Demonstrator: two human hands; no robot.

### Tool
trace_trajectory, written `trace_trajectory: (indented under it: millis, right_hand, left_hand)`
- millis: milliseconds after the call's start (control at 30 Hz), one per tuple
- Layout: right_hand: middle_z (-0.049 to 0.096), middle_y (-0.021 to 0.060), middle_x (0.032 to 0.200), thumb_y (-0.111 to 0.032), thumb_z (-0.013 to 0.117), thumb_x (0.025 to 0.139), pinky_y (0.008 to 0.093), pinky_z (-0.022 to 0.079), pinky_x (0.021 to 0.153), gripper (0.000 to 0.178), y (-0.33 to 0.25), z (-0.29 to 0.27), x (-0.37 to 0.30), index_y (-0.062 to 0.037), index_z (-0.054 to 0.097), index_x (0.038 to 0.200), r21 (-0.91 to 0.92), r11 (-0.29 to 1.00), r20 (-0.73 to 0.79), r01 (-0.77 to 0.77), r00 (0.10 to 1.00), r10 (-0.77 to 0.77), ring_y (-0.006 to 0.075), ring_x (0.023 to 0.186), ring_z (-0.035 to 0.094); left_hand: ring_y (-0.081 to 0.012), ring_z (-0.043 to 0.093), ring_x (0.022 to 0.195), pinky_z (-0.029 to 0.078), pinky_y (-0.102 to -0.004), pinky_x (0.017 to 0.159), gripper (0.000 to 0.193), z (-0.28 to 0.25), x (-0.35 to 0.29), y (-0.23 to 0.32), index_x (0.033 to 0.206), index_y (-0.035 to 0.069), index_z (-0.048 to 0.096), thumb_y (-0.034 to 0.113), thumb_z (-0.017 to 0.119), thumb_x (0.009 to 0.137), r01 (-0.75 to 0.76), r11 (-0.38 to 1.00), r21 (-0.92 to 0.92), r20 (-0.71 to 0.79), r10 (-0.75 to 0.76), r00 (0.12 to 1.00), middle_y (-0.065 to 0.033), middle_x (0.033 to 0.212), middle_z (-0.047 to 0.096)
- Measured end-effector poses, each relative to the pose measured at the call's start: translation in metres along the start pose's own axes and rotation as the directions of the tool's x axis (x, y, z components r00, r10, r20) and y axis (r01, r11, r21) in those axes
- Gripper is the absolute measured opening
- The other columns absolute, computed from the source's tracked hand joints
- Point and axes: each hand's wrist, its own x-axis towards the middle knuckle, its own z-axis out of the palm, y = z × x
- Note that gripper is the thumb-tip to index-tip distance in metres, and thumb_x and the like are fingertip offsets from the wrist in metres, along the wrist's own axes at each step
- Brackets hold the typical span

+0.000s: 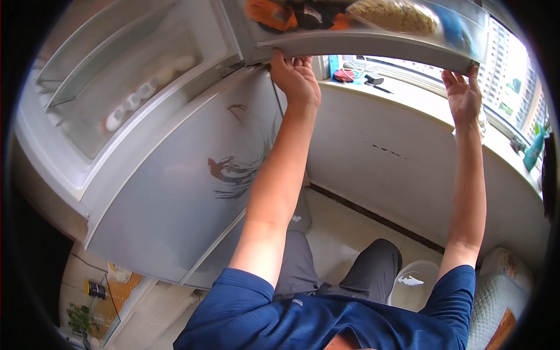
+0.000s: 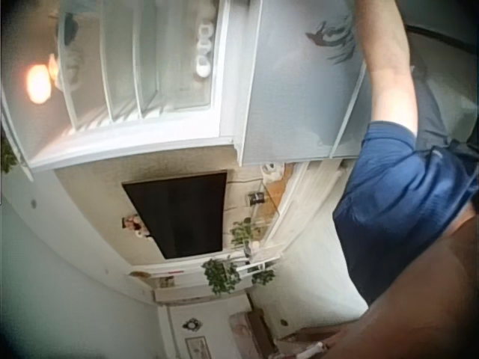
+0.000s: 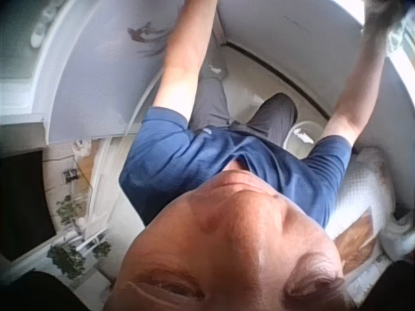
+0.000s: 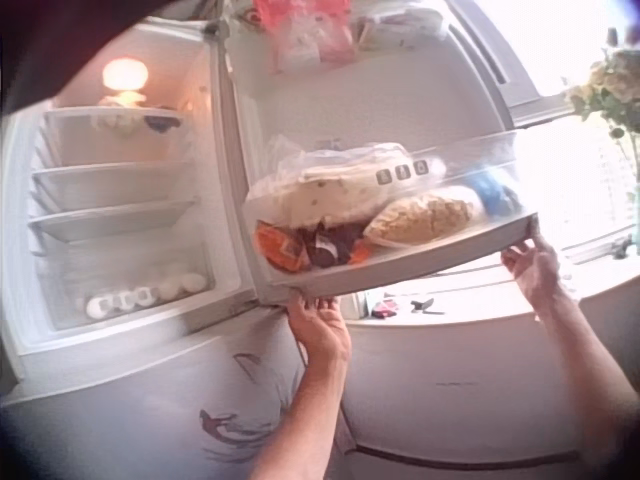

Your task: The person cleans a plastic frame with a cloth and then installs it onto the door of a refrigerator.

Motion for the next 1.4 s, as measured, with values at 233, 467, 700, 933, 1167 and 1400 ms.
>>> trace_trajectory:
  millis: [233, 467, 700, 933, 1167, 1400]
  right_hand:
    - [0.061, 0.023, 0.127, -0.038, 0.046, 0.117, 0.0514, 0.051, 0.107, 0.044, 0.002, 0.006, -0.003, -0.0043, 0.051, 0.145, -0.044, 0.998, -0.018, 0.053, 0.998, -0.054, 0.0356, 0.118, 0.061]
    - [0.061, 0.0214, 0.129, -0.041, 0.054, 0.114, 0.0505, 0.053, 0.108, 0.048, 0.008, -0.005, 0.002, -0.0021, 0.053, 0.142, -0.038, 0.999, 0.074, 0.031, 0.997, -0.028, 0.035, 0.114, 0.066]
    - [0.061, 0.0182, 0.141, -0.047, 0.067, 0.107, 0.0526, 0.045, 0.116, 0.063, -0.016, -0.011, -0.009, -0.0002, 0.053, 0.147, -0.149, 0.989, 0.033, -0.006, 0.999, 0.011, 0.0368, 0.133, 0.058]
    - [0.061, 0.0243, 0.149, -0.049, 0.062, 0.11, 0.0392, 0.04, 0.12, 0.082, -0.053, -0.028, 0.014, 0.0005, 0.032, 0.167, -0.62, 0.693, 0.257, 0.367, 0.93, -0.262, 0.0276, 0.145, 0.053]
    - [0.065, 0.0179, 0.144, -0.055, 0.051, 0.113, 0.0354, 0.044, 0.115, 0.078, -0.059, -0.014, 0.002, -0.0004, 0.034, 0.166, -0.647, 0.563, 0.371, 0.514, 0.858, -0.355, 0.024, 0.136, 0.059]
    - [0.07, 0.0163, 0.137, -0.07, 0.04, 0.11, 0.0374, 0.047, 0.113, 0.086, -0.064, -0.003, -0.024, -0.0033, 0.04, 0.164, -0.74, 0.412, 0.344, 0.532, 0.825, -0.448, 0.0259, 0.136, 0.059]
  left_hand:
    - [-0.0237, 0.052, 0.135, 0.044, -0.0463, 0.117, 0.052, -0.013, 0.011, -0.007, 0.144, 0.004, 0.05, 0.04, 0.054, 0.106, -0.031, 0.992, 0.125, 0.072, 0.022, 0.997, -0.012, 0.153, 0.05]
    - [-0.0238, 0.053, 0.138, 0.035, -0.0592, 0.122, 0.048, -0.013, -0.004, -0.02, 0.139, 0.014, 0.058, 0.051, 0.059, 0.108, 0.034, 0.998, 0.053, 0.106, -0.039, 0.994, -0.0023, 0.14, 0.06]
    - [-0.0266, 0.048, 0.151, 0.022, -0.0603, 0.13, 0.052, 0.017, -0.029, -0.061, 0.145, 0.013, 0.057, 0.018, 0.079, 0.098, 0.26, 0.961, 0.098, 0.36, -0.278, 0.891, -0.0011, 0.152, 0.061]
    - [-0.0311, 0.057, 0.14, 0.046, -0.05, 0.121, 0.058, 0.034, -0.038, -0.081, 0.147, 0.003, 0.054, 0.009, 0.075, 0.094, 0.3, 0.954, -0.001, 0.264, -0.289, 0.92, -0.0135, 0.147, 0.061]
    - [-0.0314, 0.054, 0.142, 0.045, -0.0519, 0.121, 0.054, 0.038, -0.043, -0.077, 0.144, 0.007, 0.057, 0.01, 0.075, 0.093, 0.271, 0.962, -0.031, 0.294, -0.25, 0.923, -0.0091, 0.146, 0.06]
    - [-0.0216, 0.053, 0.141, 0.033, -0.0567, 0.127, 0.038, 0.048, -0.074, -0.089, 0.137, 0.013, 0.065, 0.02, 0.076, 0.101, 0.324, 0.946, 0.007, 0.324, -0.308, 0.894, 0.0002, 0.144, 0.064]
